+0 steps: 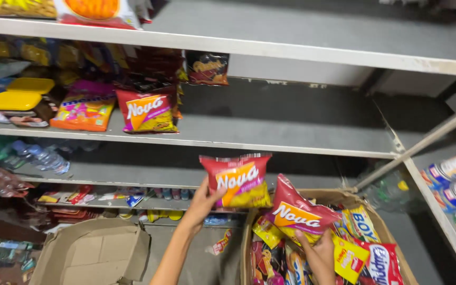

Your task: Organizes and stocks various snack bags from a cardboard box onto grocery store shelves.

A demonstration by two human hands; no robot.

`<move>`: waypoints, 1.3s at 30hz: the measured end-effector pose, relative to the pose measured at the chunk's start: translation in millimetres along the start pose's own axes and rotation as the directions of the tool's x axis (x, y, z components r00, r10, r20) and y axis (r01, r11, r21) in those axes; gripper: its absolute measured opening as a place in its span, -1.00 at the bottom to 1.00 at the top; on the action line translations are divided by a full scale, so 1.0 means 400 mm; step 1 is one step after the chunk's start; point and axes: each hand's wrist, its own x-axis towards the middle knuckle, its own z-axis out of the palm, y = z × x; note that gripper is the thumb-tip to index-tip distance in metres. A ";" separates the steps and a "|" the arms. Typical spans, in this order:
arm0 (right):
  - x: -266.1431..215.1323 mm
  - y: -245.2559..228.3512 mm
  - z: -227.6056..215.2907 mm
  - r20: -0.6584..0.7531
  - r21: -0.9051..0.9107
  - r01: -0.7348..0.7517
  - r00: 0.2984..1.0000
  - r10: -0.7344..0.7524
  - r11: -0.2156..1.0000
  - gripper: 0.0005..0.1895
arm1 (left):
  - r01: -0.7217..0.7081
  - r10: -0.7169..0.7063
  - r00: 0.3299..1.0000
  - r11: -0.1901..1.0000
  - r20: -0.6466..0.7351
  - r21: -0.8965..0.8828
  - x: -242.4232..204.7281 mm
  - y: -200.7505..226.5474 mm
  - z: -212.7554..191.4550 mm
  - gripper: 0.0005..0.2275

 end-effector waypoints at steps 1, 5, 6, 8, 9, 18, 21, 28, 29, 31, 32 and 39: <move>0.003 -0.005 -0.002 0.014 0.000 0.005 1.000 -0.005 1.000 -0.37 | -0.006 0.006 1.000 1.000 -0.013 -0.003 0.033 0.005 -0.011 -0.47; 0.036 -0.047 0.020 -0.043 0.031 0.149 0.988 -0.148 0.988 -0.38 | -0.267 0.262 0.959 0.963 -0.112 -0.036 0.173 0.053 -0.041 -0.59; 0.046 -0.060 0.031 -0.065 0.054 0.190 0.980 -0.186 0.980 -0.35 | -0.306 0.298 0.940 0.952 -0.167 -0.025 0.207 0.068 -0.045 -0.60; 0.068 -0.082 0.051 -0.057 0.090 0.228 0.973 -0.223 0.970 -0.34 | -0.373 0.373 0.913 0.927 -0.165 0.031 0.267 0.086 -0.043 -0.60; 0.084 -0.086 0.061 -0.053 0.121 0.260 0.965 -0.256 0.958 -0.33 | -0.432 0.439 0.884 0.898 -0.157 0.083 0.303 0.090 -0.041 -0.60; 0.228 -0.235 0.175 -0.071 -0.091 0.522 0.846 -0.528 0.848 -0.45 | -0.558 0.631 0.751 0.764 -0.196 0.323 0.637 0.062 -0.087 -0.59; 0.261 -0.251 0.216 -0.029 -0.048 0.572 0.819 -0.574 0.819 -0.45 | -0.504 0.616 0.737 0.775 -0.278 0.381 0.777 0.025 -0.123 -0.58; 0.328 -0.270 0.309 0.060 -0.085 0.650 0.760 -0.647 0.755 -0.49 | -0.304 0.522 0.821 0.742 -0.231 0.598 1.064 -0.001 -0.189 -0.60; 0.335 -0.274 0.323 0.069 -0.063 0.631 0.776 -0.627 0.773 -0.49 | -0.358 0.545 0.805 0.760 -0.232 0.543 1.109 -0.011 -0.190 -0.50; 0.350 -0.277 0.347 0.074 -0.038 0.624 0.781 -0.621 0.780 -0.49 | -0.426 0.581 0.780 0.764 -0.231 0.484 1.187 -0.012 -0.190 -0.40; 0.360 -0.277 0.357 0.072 -0.027 0.599 0.800 -0.596 0.801 -0.49 | -0.443 0.584 0.774 0.776 -0.246 0.449 1.221 -0.002 -0.188 -0.37; 0.406 -0.270 0.398 0.067 -0.103 0.563 0.826 -0.559 0.820 -0.51 | -0.274 0.490 0.764 0.835 -0.420 0.477 1.239 0.052 -0.163 -0.20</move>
